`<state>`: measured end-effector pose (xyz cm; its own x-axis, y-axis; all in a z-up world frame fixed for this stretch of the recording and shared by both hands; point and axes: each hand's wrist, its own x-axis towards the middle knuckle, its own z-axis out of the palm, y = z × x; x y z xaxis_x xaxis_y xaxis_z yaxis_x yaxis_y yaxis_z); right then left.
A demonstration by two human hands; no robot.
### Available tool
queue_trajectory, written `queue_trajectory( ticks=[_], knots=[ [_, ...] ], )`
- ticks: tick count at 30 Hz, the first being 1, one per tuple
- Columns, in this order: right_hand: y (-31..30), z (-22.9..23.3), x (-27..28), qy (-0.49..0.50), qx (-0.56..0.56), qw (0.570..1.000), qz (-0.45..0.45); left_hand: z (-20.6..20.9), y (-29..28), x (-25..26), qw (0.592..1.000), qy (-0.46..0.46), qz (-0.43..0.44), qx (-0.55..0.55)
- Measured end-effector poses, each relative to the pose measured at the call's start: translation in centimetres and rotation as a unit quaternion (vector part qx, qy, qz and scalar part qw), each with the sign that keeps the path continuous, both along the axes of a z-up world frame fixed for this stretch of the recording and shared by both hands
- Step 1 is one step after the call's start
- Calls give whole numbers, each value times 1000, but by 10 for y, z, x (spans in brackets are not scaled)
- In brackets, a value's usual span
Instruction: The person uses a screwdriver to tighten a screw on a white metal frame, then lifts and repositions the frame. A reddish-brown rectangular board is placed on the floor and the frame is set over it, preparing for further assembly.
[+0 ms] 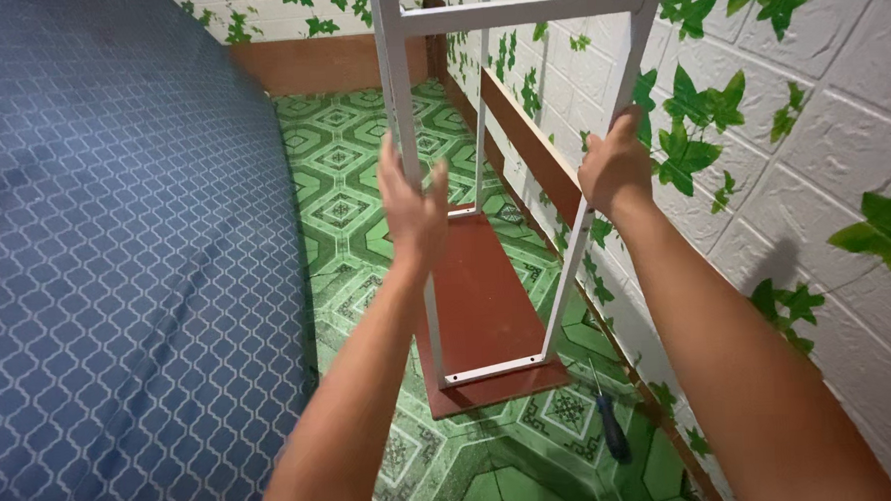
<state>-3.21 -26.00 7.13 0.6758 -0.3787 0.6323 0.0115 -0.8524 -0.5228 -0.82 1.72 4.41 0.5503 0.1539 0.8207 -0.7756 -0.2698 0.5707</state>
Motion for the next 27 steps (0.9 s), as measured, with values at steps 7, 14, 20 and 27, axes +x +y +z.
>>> queue_trajectory(
  ticks=[7,14,20,27],
  knots=[
    [-7,4,5,49,34,998,-13,56,-9,7,996,84,-24,-23],
    [1,11,-4,77,47,996,-16,8,-7,11,997,47,-23,-56],
    [2,9,-5,76,40,996,-16,-44,-6,8,994,87,-3,-63],
    [0,-1,-3,100,78,992,-20,-57,-11,23,994,91,-2,-57]
  ],
)
